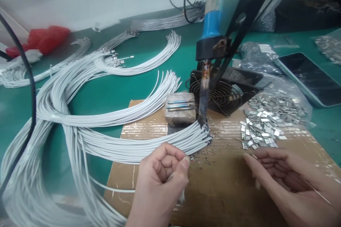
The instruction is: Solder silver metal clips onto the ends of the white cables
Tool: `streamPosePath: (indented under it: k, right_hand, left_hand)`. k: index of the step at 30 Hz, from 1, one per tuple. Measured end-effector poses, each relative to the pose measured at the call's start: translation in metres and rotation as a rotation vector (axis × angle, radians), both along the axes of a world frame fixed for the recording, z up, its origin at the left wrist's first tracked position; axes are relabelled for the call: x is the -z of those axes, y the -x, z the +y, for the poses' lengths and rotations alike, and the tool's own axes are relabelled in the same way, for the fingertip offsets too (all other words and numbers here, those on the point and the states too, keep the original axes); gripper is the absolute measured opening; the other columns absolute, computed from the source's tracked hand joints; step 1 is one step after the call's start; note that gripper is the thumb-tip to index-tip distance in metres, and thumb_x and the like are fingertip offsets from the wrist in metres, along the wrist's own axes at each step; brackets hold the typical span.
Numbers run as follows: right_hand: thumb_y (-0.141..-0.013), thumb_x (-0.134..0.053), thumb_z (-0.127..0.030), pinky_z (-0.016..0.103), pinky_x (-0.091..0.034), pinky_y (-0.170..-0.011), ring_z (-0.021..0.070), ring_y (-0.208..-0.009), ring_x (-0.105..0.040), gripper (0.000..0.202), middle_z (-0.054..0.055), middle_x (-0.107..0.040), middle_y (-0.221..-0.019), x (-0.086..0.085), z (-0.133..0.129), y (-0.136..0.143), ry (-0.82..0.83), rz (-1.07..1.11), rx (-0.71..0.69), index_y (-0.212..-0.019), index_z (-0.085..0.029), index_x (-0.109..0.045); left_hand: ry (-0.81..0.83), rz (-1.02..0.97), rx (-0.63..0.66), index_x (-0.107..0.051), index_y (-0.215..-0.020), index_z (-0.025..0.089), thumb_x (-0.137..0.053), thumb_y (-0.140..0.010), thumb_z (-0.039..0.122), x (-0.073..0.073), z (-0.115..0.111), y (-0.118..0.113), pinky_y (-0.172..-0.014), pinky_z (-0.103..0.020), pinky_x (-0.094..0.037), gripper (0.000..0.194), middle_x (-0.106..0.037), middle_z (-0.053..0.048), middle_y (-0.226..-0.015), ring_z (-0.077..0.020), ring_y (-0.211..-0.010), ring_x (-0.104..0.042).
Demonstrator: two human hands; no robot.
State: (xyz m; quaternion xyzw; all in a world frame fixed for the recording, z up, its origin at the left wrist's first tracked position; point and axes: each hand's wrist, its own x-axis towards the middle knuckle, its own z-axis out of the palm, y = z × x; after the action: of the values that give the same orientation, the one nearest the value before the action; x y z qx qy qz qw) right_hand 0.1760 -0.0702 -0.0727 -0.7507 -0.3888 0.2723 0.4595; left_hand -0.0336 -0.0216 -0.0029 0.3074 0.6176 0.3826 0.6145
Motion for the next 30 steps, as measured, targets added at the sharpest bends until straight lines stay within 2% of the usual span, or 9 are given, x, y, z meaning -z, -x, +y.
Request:
streamPosePath:
  k: [3,6,8,11,15,20,22,26,30]
  right_hand:
    - [-0.079,-0.085,-0.037,0.017,-0.064,-0.058,0.0181,-0.058,-0.075,0.020,0.003,-0.077,-0.072,-0.009,0.005,0.016,-0.021,0.110,-0.133,-0.092,-0.026,-0.075]
    - [-0.083,-0.083,-0.040,0.015,-0.063,-0.051,0.0180,-0.052,-0.075,0.018,0.002,-0.076,-0.063,-0.017,0.009,0.032,-0.064,0.176,-0.268,-0.080,-0.023,-0.080]
    - [-0.085,-0.082,-0.041,0.014,-0.060,-0.048,0.0164,-0.048,-0.073,0.019,0.001,-0.074,-0.057,-0.021,0.012,0.043,-0.041,0.270,-0.272,-0.076,-0.024,-0.081]
    - [-0.084,-0.083,-0.041,0.013,-0.058,-0.046,0.0153,-0.046,-0.071,0.016,0.001,-0.074,-0.056,-0.027,0.015,0.054,0.000,0.405,-0.310,-0.080,-0.026,-0.084]
    - [-0.086,-0.082,-0.040,0.012,-0.057,-0.048,0.0131,-0.049,-0.070,0.017,0.000,-0.071,-0.059,-0.030,0.018,0.058,0.012,0.463,-0.391,-0.078,-0.026,-0.084]
    - [-0.089,-0.079,-0.041,0.012,-0.054,-0.049,0.0111,-0.052,-0.066,0.021,0.001,-0.068,-0.063,-0.027,0.016,0.058,0.031,0.521,-0.459,-0.075,-0.025,-0.082]
    - [-0.088,-0.079,-0.044,0.015,-0.054,-0.047,0.0128,-0.051,-0.065,0.022,0.002,-0.068,-0.062,-0.026,0.016,0.059,0.041,0.505,-0.448,-0.079,-0.024,-0.084]
    - [-0.079,-0.082,-0.058,0.022,-0.053,-0.041,0.0182,-0.049,-0.064,0.036,0.004,-0.064,-0.056,-0.028,0.016,0.063,0.001,0.397,-0.333,-0.080,-0.022,-0.086]
    - [-0.074,-0.081,-0.066,0.024,-0.052,-0.038,0.0194,-0.048,-0.064,0.045,0.004,-0.063,-0.054,-0.029,0.018,0.066,-0.035,0.342,-0.270,-0.080,-0.022,-0.086]
  left_hand:
    - [-0.025,0.009,0.010,-0.062,-0.068,0.016,-0.080,-0.072,0.026,0.001,-0.001,-0.002,-0.043,-0.015,-0.018,0.021,-0.046,0.011,-0.047,-0.0018,-0.043,-0.027]
    - [-0.046,0.038,0.016,-0.061,-0.066,0.017,-0.080,-0.071,0.025,0.001,-0.001,-0.003,-0.043,-0.015,-0.019,0.021,-0.047,0.010,-0.047,-0.0024,-0.042,-0.029]
    - [-0.043,0.061,0.025,-0.061,-0.065,0.017,-0.080,-0.070,0.025,0.001,-0.001,-0.003,-0.042,-0.016,-0.018,0.021,-0.046,0.010,-0.046,-0.0028,-0.042,-0.028]
    - [-0.020,0.080,0.044,-0.060,-0.065,0.018,-0.079,-0.070,0.025,-0.001,0.000,-0.002,-0.042,-0.017,-0.016,0.021,-0.045,0.010,-0.046,-0.0029,-0.042,-0.026]
    - [0.006,0.068,0.057,-0.059,-0.063,0.017,-0.078,-0.069,0.028,-0.003,0.001,-0.001,-0.045,-0.017,-0.015,0.023,-0.044,0.010,-0.046,-0.0025,-0.044,-0.023]
    - [0.023,0.046,0.053,-0.060,-0.065,0.017,-0.080,-0.068,0.028,-0.004,0.001,-0.001,-0.045,-0.017,-0.016,0.023,-0.044,0.010,-0.046,-0.0028,-0.044,-0.024]
    - [0.025,0.042,0.053,-0.060,-0.065,0.017,-0.082,-0.068,0.028,-0.004,0.001,-0.001,-0.044,-0.017,-0.017,0.025,-0.044,0.011,-0.046,-0.0028,-0.044,-0.024]
    - [0.026,0.030,0.057,-0.060,-0.065,0.017,-0.084,-0.069,0.030,-0.003,0.000,-0.001,-0.045,-0.017,-0.019,0.028,-0.043,0.011,-0.047,-0.0028,-0.044,-0.024]
    - [0.033,0.018,0.050,-0.059,-0.064,0.018,-0.085,-0.068,0.029,-0.002,0.000,-0.001,-0.045,-0.016,-0.020,0.028,-0.043,0.011,-0.046,-0.0025,-0.044,-0.022]
